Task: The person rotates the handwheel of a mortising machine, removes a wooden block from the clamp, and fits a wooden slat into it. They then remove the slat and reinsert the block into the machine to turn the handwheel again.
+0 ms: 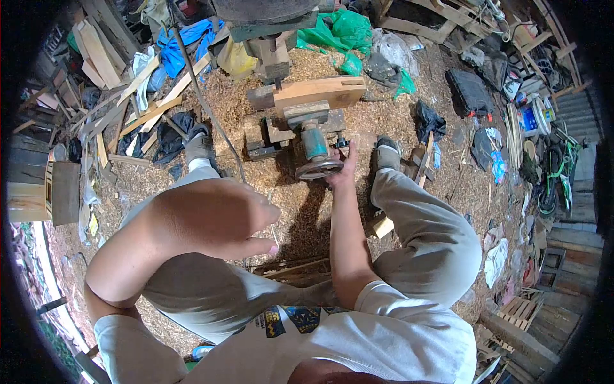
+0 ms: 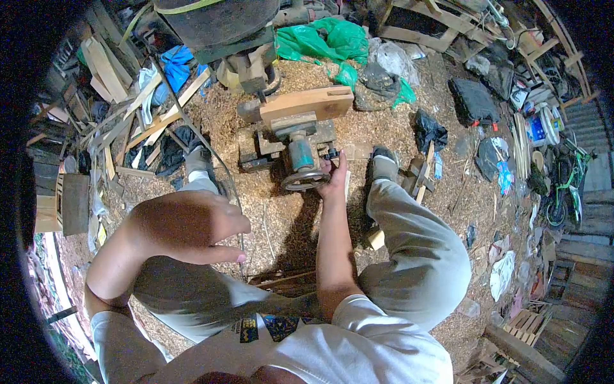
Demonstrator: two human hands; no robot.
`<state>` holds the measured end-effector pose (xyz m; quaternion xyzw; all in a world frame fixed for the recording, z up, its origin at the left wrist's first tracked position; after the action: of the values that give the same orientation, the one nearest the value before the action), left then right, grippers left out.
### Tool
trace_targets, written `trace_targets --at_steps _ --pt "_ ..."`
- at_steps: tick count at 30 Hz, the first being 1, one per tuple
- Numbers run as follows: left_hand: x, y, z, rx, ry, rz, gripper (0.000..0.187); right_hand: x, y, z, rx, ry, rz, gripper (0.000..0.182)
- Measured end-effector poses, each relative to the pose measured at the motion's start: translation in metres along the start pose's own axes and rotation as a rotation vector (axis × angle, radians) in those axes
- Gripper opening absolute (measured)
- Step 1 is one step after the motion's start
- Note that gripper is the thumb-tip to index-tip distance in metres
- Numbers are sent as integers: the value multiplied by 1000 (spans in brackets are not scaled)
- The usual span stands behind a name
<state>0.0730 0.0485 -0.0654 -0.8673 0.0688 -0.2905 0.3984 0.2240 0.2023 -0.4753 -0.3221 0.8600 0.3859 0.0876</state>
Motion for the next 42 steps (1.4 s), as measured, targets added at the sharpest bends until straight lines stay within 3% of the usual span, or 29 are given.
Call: trace_targets --at_steps 2,6,9,13,15,20,23,29,34,35,37,40,42 --pt "-1 2 0 -3 1 5 45 3 2 5 -97 33 69 66" --pt "-2 2 1 2 -11 -4 45 8 -26 34 -14 43 -34 71" --pt "-2 1 1 13 -21 2 45 -19 -18 35 -59 -393 -194 48" --pt "-3 2 2 16 -40 -14 44 -31 -31 53 -119 -626 -300 39" --pt "-4 3 3 3 -55 -8 44 -34 -28 56 -94 -798 -545 29" --pt "-10 6 2 -12 -87 -42 44 -35 -8 24 -70 -712 -455 28" --pt "-15 12 4 -53 -92 -23 44 -30 -2 26 -156 -555 -491 26" --pt "-20 14 0 -41 -66 -46 49 -28 -6 35 -186 -551 -550 28" --pt "-27 19 -5 116 75 -97 57 -23 -12 47 -203 -546 -553 25" --pt "-27 19 -3 118 74 -96 57 -29 -12 45 -187 -671 -618 27" --pt "-31 28 6 -128 -151 -3 57 -38 -3 42 -212 -957 -786 36" --pt "-30 28 7 -164 -166 5 55 -41 1 38 -209 -937 -986 33" --pt "-30 28 6 -159 -157 2 55 -38 0 34 -192 -940 -950 31"
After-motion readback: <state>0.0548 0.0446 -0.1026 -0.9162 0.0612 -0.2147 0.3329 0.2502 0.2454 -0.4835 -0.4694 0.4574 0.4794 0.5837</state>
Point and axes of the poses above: each hand's wrist, its own z-axis towards the middle knuckle, its own y-axis out of the palm, x = y × z, the point moved 9 cm from there along z, towards the middle knuckle, and after that the axes turned 8 degrees about -y, right-handed, at the moved point
